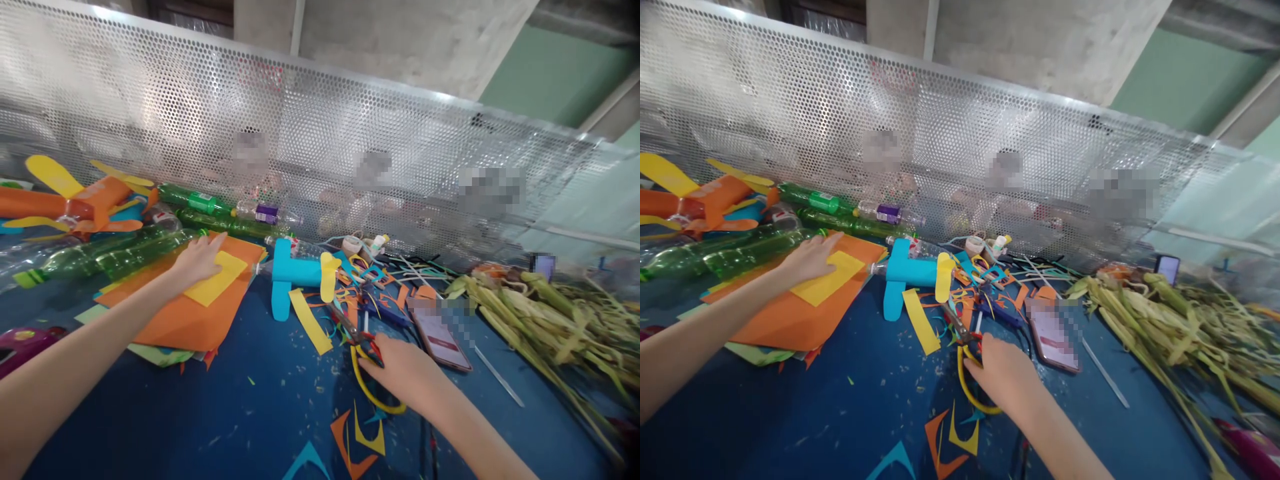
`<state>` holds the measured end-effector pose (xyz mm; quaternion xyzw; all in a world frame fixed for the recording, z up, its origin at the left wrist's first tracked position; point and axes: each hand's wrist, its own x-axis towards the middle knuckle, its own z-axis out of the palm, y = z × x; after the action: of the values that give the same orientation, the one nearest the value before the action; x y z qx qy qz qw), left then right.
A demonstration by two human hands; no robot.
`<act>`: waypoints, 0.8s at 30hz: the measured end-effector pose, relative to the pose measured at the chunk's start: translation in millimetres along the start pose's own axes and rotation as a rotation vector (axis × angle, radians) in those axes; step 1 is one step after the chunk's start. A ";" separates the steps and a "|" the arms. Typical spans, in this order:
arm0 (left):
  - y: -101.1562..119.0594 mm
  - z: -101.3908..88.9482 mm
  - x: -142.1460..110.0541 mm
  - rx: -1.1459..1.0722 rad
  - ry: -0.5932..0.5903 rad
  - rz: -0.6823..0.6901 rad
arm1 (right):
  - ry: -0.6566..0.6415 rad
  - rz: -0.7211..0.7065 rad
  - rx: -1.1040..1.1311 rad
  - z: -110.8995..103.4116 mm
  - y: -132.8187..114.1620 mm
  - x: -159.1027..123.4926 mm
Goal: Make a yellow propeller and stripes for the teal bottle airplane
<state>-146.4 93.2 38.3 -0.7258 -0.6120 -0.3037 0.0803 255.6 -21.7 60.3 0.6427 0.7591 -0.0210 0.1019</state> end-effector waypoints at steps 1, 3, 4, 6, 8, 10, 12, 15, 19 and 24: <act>10.3 -1.2 -1.6 0.027 0.027 0.006 | 0.026 -0.010 -0.007 0.4 -0.3 0.0; 37.0 -2.0 -4.9 0.052 0.027 0.103 | 0.129 -0.016 -0.020 0.7 -2.5 0.6; 52.7 -1.0 -7.1 0.042 0.005 0.156 | 0.199 -0.020 -0.013 1.0 -4.7 1.2; 85.5 4.8 -13.3 -0.014 -0.069 0.356 | 0.321 -0.080 0.054 3.3 -10.7 3.7; 115.5 15.4 -21.3 -0.074 -0.216 0.622 | 0.371 -0.213 0.158 8.5 -17.1 7.2; 138.0 28.5 -28.8 -0.074 -0.293 0.795 | 0.387 -0.310 0.204 15.2 -21.2 10.6; 151.1 40.1 -33.0 -0.058 -0.307 0.824 | 0.405 -0.324 0.179 20.8 -21.8 13.0; 157.5 47.4 -32.2 -0.056 -0.357 0.833 | 0.396 -0.184 0.064 22.7 -17.8 13.2; 157.1 40.5 -27.1 -0.155 -0.389 0.772 | 0.237 0.061 -0.031 14.8 -11.1 7.4; 157.1 32.3 -25.9 -0.348 -0.410 0.640 | 0.050 0.083 0.011 4.1 -4.9 -2.7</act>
<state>10.2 49.9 38.5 -0.9276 -0.2984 -0.2114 -0.0767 251.7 -25.8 56.2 0.6745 0.7339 -0.0049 0.0802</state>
